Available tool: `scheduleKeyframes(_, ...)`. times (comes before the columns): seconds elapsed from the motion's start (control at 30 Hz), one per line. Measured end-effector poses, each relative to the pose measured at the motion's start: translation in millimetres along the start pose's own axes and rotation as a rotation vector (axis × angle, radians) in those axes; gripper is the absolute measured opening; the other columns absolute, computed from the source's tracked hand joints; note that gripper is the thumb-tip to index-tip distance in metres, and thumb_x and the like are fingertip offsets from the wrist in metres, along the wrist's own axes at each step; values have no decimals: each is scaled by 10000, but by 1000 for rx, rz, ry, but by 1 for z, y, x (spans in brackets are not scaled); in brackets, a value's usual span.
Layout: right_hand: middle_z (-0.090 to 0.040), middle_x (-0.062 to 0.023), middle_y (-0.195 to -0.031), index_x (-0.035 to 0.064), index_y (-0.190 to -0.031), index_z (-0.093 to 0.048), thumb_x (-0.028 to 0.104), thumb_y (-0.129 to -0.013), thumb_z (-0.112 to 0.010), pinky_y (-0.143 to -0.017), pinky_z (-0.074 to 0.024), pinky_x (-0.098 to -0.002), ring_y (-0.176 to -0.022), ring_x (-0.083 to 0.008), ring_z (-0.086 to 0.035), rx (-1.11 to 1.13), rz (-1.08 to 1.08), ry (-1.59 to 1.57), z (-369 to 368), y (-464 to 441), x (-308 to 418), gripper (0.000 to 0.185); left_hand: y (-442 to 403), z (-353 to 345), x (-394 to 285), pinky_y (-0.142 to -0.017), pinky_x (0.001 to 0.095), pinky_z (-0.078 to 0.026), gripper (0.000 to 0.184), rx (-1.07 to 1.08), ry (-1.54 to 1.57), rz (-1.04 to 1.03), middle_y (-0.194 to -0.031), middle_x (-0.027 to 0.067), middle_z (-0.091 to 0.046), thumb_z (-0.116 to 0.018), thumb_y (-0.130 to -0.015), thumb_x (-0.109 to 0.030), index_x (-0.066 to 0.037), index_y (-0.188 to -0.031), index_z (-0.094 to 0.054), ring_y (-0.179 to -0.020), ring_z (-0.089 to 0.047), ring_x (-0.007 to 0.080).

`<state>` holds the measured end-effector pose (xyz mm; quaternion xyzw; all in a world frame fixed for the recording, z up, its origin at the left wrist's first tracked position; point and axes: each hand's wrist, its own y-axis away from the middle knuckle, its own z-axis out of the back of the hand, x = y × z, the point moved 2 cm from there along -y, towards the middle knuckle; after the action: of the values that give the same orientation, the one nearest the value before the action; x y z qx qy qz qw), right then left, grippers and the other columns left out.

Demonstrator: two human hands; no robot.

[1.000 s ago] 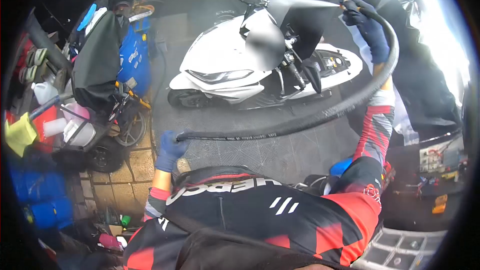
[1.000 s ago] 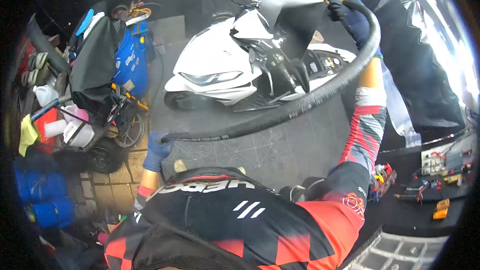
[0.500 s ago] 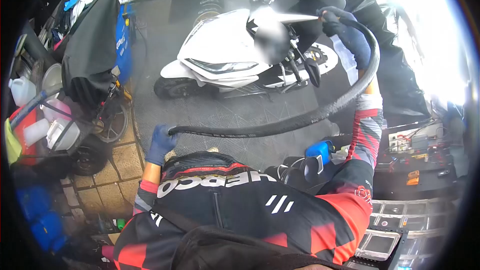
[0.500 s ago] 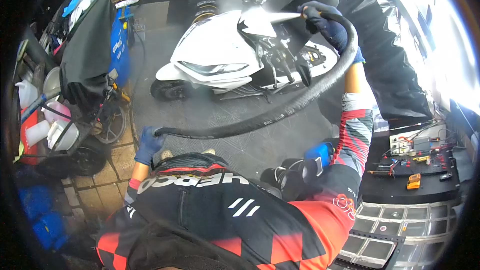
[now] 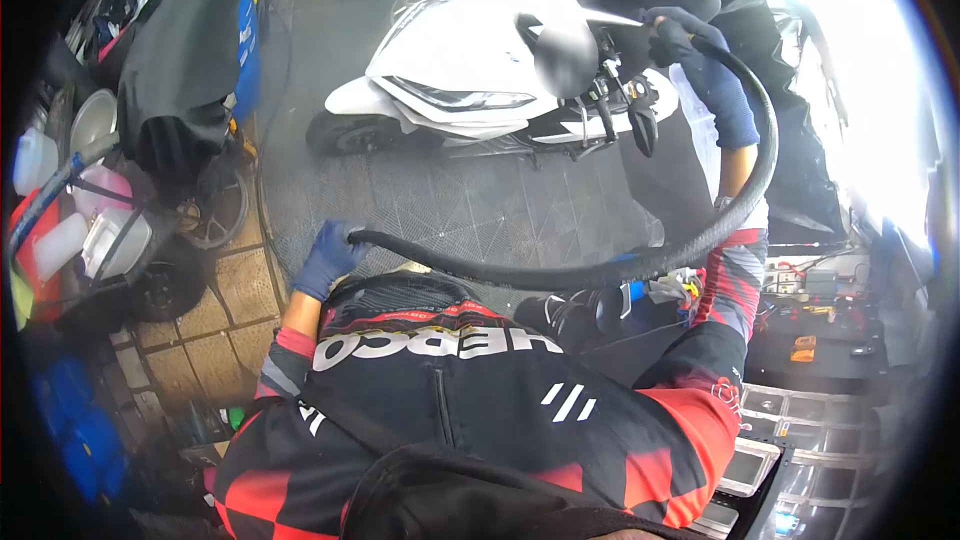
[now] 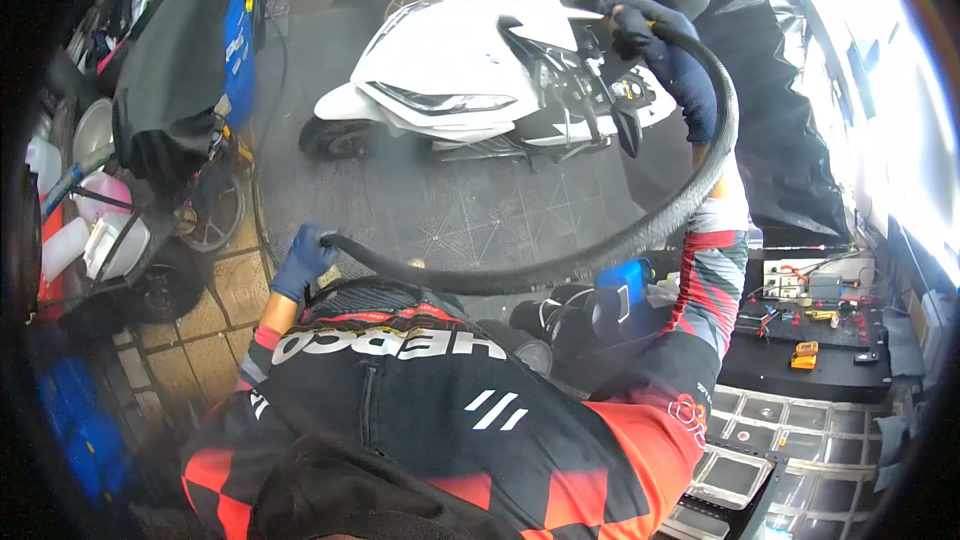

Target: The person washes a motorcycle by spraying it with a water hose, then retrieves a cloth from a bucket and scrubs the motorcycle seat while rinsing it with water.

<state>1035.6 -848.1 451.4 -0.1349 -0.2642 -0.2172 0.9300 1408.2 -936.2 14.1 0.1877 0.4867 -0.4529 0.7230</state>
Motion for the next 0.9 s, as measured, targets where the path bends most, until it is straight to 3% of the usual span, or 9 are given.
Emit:
scheduleKeyframes(0.1, -590, -4, -833, -1, -1150, -628, 273, -1013, -505, -685, -460, -237, -714, -87, -540, 301, -104, 138, -22, -4, 3, 330, 6, 10, -12, -615, 393, -499, 226, -25, -76, -62, -824, 195, -663, -663, -776, -154, -96, -984, -731, -718, -647, 380)
scheduleKeyframes(0.13, -590, -4, -833, -1, -1150, -628, 273, -1013, -505, -685, -460, -237, -714, -87, -540, 312, -105, 140, -23, -10, -7, 330, 7, 12, -13, -629, 394, -501, 229, -13, -60, -22, -825, 192, -667, -651, -774, -147, -96, -983, -731, -735, -654, 374)
scheduleKeyframes(0.23, -635, -11, -825, 31, -1120, -655, 329, -994, -542, -670, -474, -256, -718, -94, -566, -20, 123, 90, -24, -20, -13, 342, 6, 3, 10, -654, 390, -507, 232, 44, 21, 12, -828, 189, -674, -632, -773, -138, -91, -977, -731, -765, -666, 361)
scheduleKeyframes(0.37, -596, -4, -791, 13, -1089, -647, 315, -1001, -541, -641, -457, -249, -706, -85, -545, 312, -65, 97, -40, -16, 5, 332, 5, 2, 16, -675, 389, -517, 227, 227, 103, 27, -842, 182, -680, -633, -779, -149, -83, -973, -729, -777, -671, 354)
scheduleKeyframes(0.47, -591, -6, -783, -2, -1070, -640, 311, -1001, -541, -617, -453, -251, -696, -82, -545, 198, 156, -32, -47, -33, 2, 336, 6, 13, -9, -692, 392, -525, 222, 171, 98, 70, -856, 172, -685, -645, -776, -162, -86, -967, -728, -792, -671, 354)
scheduleKeyframes(0.5, -644, -13, -938, 18, -1136, -657, 309, -1007, -532, -800, -459, -253, -864, -85, -568, 121, -19, 78, -43, -44, -4, 342, 7, 8, -2, -692, 392, -525, 222, 173, 103, 74, -856, 172, -685, -645, -776, -162, -86, -967, -728, -792, -671, 354)
scheduleKeyframes(0.6, -646, 5, -943, 19, -1142, -657, 300, -1003, -544, -774, -464, -238, -829, -77, -566, 161, 103, 45, -57, -55, 0, 333, 5, -3, 16, -691, 403, -522, 222, 160, 111, 16, -860, 171, -682, -656, -776, -180, -95, -968, -728, -793, -668, 356)
scheduleKeyframes(0.67, -651, -11, -908, 23, -1167, -644, 307, -999, -535, -692, -489, -240, -751, -74, -574, 271, -110, 8, -77, -58, -5, 347, 6, 0, 12, -646, 421, -481, 187, 176, 116, -21, -830, 196, -650, -660, -806, -201, -51, -910, -700, -774, -620, 401)
scheduleKeyframes(0.9, -631, -1, -807, 14, -1100, -672, 309, -975, -585, -669, -470, -213, -705, -67, -574, 348, 1, -28, -141, -52, 18, 331, 21, -4, 29, -698, 411, -518, 209, 265, 80, 123, -867, 162, -686, -632, -790, -239, -100, -921, -718, -799, -657, 365)
